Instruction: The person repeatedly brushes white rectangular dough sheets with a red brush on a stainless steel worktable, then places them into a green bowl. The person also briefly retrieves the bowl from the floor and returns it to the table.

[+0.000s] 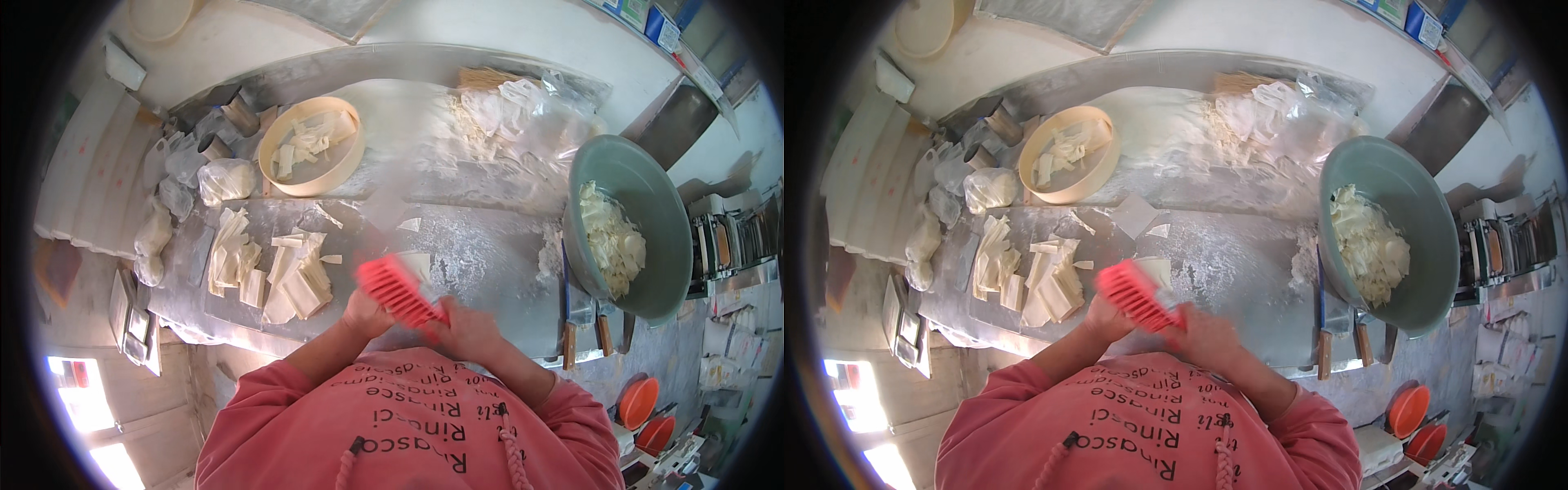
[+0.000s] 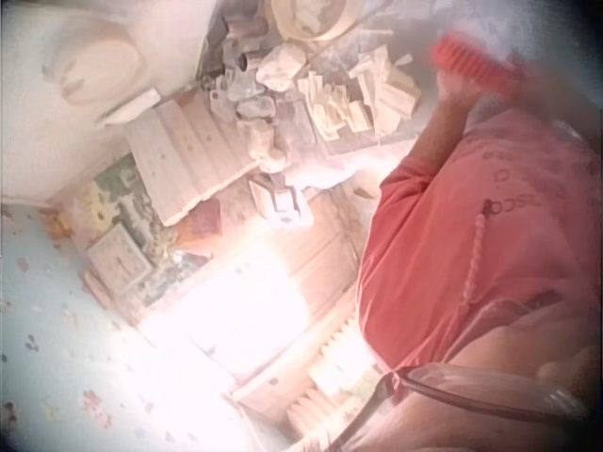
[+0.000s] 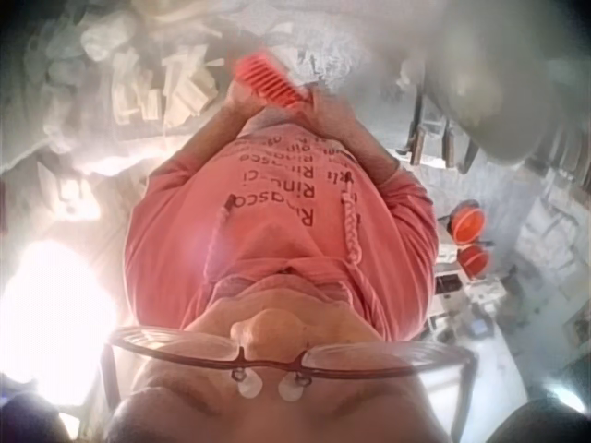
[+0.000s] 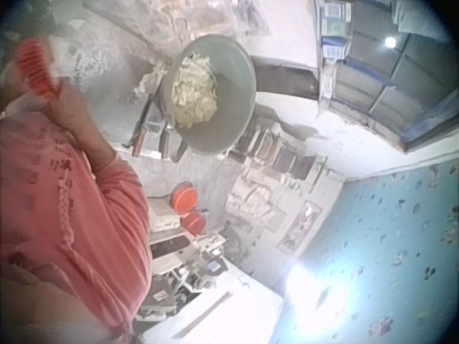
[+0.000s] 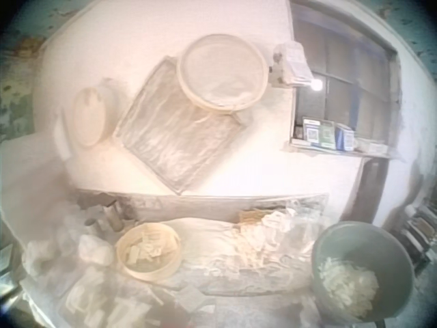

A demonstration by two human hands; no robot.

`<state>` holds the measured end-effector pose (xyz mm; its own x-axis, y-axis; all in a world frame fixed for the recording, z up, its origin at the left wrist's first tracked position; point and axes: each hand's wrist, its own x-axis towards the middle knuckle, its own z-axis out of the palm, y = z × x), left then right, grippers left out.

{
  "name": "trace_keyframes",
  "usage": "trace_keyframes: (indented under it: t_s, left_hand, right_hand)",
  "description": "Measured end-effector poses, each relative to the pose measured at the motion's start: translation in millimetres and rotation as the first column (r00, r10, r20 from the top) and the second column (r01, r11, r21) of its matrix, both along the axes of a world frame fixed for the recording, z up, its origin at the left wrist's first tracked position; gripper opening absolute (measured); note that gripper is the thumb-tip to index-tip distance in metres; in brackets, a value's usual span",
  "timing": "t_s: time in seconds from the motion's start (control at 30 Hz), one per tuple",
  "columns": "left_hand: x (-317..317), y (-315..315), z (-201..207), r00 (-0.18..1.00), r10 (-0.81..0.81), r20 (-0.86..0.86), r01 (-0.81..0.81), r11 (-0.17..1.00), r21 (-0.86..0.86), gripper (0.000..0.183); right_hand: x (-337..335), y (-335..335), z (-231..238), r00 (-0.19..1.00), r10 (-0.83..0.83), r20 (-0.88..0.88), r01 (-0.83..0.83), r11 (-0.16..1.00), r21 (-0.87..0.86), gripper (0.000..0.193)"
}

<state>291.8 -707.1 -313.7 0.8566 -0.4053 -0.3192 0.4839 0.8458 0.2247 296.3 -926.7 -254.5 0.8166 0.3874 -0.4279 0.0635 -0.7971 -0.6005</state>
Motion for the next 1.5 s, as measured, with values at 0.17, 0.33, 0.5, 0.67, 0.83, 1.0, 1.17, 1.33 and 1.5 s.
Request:
trace_keyframes:
  t_s: [0.17,0.33,0.5,0.67,0.83,1.0,1.17,1.33,1.5]
  left_hand:
    - [2,2,22,0.992,0.035,-0.123,-0.013,0.984,0.179,0.042]
    - [5,-9,32,0.997,-0.068,-0.02,0.071,0.984,0.161,0.038]
    - [3,-15,33,1.0,-0.011,0.002,0.01,0.952,0.305,0.037]
    - [2,-8,33,1.0,-0.007,0.014,0.006,0.998,0.065,0.04]
    - [3,0,32,0.996,0.072,-0.059,-0.066,0.993,0.095,0.048]
    - [7,-3,34,0.997,0.061,0.05,-0.056,0.995,-0.084,0.052]
    - [8,-3,50,0.999,-0.009,0.047,0.008,1.0,0.013,0.052]
    - [4,-2,62,0.998,-0.049,0.036,0.049,0.999,-0.01,0.052]
    - [1,3,60,0.999,-0.009,0.039,0.006,0.998,0.061,0.053]
  right_hand:
    - [19,-29,-27,0.822,-0.569,0.023,0.563,0.817,0.126,0.035]
    - [22,-10,-29,0.768,-0.224,-0.6,0.639,0.326,0.696,0.036]
    - [26,14,-25,0.723,-0.147,-0.675,0.69,0.193,0.697,0.045]
    - [34,13,-32,0.699,-0.09,-0.709,0.712,0.186,0.678,0.044]
    - [33,11,-26,0.789,-0.528,-0.314,0.582,0.482,0.655,0.039]
    - [18,20,-18,0.981,-0.156,-0.118,0.195,0.768,0.61,0.034]
    - [37,13,-26,0.771,-0.512,-0.378,0.616,0.451,0.646,0.034]
    - [46,-15,-38,0.83,-0.512,-0.22,0.532,0.61,0.588,0.039]
    - [13,-63,-58,0.756,-0.399,0.518,0.446,0.894,0.039,0.048]
